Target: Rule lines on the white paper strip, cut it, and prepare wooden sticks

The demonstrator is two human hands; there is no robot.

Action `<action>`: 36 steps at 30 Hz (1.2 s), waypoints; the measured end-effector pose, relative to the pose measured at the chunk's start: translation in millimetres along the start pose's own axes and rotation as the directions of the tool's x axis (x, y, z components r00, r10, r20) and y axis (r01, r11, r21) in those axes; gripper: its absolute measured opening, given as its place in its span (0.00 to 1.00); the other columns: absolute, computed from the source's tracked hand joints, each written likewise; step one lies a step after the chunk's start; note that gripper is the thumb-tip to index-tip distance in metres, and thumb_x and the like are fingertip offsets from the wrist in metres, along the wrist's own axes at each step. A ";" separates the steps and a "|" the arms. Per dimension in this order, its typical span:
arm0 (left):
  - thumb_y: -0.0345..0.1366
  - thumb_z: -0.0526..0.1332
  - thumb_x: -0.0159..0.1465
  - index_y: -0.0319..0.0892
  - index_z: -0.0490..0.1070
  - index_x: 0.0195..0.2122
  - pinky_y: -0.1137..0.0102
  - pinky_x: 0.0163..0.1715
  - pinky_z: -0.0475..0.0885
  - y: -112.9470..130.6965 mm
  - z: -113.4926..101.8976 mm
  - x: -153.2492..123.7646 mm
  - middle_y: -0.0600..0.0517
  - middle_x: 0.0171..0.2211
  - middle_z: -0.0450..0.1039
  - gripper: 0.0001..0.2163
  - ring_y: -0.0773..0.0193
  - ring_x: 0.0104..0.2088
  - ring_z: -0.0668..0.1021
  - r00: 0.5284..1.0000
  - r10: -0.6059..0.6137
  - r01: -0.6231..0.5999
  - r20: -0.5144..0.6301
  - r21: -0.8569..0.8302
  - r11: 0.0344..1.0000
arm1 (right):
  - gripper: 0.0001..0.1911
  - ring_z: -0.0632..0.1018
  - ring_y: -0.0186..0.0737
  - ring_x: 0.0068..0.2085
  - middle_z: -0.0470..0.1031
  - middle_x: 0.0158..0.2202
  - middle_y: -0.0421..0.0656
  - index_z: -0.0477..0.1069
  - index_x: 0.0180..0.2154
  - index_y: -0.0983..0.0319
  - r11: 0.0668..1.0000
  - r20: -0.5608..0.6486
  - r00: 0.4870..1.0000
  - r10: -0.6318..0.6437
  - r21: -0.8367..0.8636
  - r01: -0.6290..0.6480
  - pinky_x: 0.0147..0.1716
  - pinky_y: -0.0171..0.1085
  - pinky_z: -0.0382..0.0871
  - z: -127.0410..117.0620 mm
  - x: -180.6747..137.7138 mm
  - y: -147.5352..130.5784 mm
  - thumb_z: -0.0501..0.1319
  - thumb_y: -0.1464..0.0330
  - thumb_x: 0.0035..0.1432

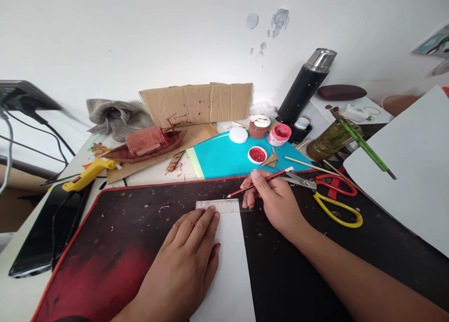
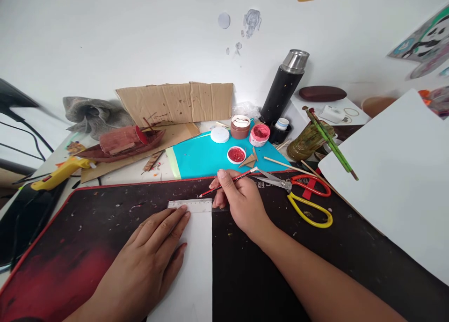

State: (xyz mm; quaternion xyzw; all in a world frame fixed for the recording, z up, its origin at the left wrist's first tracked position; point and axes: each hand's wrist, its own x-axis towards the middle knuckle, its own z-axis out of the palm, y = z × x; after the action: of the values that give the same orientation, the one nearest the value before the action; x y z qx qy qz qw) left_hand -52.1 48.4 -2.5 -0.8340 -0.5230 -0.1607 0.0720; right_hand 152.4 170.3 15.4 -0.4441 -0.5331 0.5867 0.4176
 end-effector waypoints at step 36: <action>0.31 0.53 0.76 0.32 0.72 0.65 0.51 0.59 0.73 -1.0 -0.9 0.5 0.41 0.62 0.78 0.19 0.45 0.60 0.76 1.000 0.029 -0.029 0.003 0.002 1.000 | 0.32 0.77 0.39 0.24 0.74 0.19 0.39 0.77 0.32 0.61 1.000 -0.003 1.000 -0.004 -0.011 0.004 0.28 0.37 0.71 1.2 -1.3 3.2 0.62 0.38 0.66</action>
State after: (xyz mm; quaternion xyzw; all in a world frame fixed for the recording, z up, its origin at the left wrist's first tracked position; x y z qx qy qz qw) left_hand -53.0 49.0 -1.5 -0.8415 -0.5112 -0.1579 0.0746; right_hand 151.5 168.5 12.4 -0.4461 -0.5364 0.5824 0.4172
